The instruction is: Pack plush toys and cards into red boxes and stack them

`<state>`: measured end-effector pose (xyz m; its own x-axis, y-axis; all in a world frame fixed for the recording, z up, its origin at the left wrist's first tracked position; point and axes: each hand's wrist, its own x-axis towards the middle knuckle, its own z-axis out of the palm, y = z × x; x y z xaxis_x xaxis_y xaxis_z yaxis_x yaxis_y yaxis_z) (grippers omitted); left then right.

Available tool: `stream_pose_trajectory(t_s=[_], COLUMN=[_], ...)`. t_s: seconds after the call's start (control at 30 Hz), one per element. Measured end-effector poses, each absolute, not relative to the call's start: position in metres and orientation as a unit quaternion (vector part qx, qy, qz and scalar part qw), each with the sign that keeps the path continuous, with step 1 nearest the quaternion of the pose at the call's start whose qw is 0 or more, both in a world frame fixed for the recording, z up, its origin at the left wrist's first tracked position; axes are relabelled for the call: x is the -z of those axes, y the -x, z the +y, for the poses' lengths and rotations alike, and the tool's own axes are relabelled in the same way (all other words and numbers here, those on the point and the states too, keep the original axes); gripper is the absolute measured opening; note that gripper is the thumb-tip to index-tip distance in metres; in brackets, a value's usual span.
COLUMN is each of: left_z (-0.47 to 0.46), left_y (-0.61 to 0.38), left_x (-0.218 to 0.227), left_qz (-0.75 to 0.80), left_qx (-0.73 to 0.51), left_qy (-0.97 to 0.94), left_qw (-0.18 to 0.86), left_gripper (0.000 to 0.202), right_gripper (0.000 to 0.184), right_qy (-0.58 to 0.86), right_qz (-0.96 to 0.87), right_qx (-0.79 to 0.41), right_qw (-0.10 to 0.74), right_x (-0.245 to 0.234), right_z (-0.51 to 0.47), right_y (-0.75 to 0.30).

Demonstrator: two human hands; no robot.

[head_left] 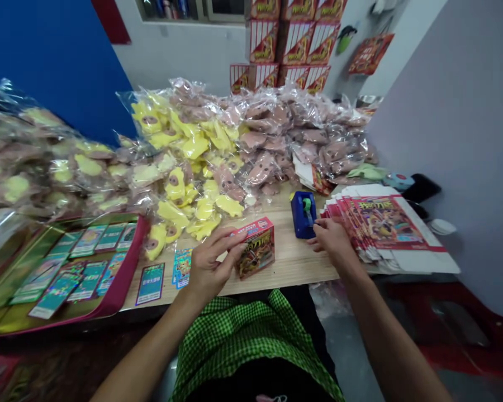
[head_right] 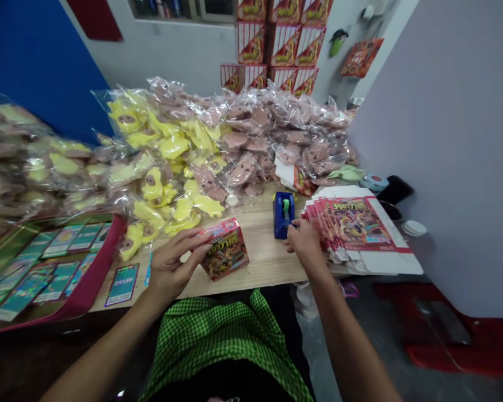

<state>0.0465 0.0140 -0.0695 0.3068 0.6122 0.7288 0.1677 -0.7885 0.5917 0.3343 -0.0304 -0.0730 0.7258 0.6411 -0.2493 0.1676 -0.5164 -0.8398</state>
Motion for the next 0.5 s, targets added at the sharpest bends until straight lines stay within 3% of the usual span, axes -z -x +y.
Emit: stream_pose_trajectory(t_s=[0.1, 0.5], left_z=[0.007, -0.02], left_y=[-0.052, -0.063], left_x=[0.08, 0.077], left_qz=[0.235, 0.148], left_qx=[-0.514, -0.49], left_qy=[-0.801, -0.828], left_qw=[0.196, 0.23], left_gripper=[0.026, 0.037], right_gripper=[0.006, 0.017], right_qy=[0.798, 0.741], right_qz=[-0.217, -0.175], right_qx=[-0.325, -0.387], right_qw=[0.459, 0.52], right_x=[0.077, 0.077], right_z=[-0.022, -0.019], right_y=[-0.336, -0.343])
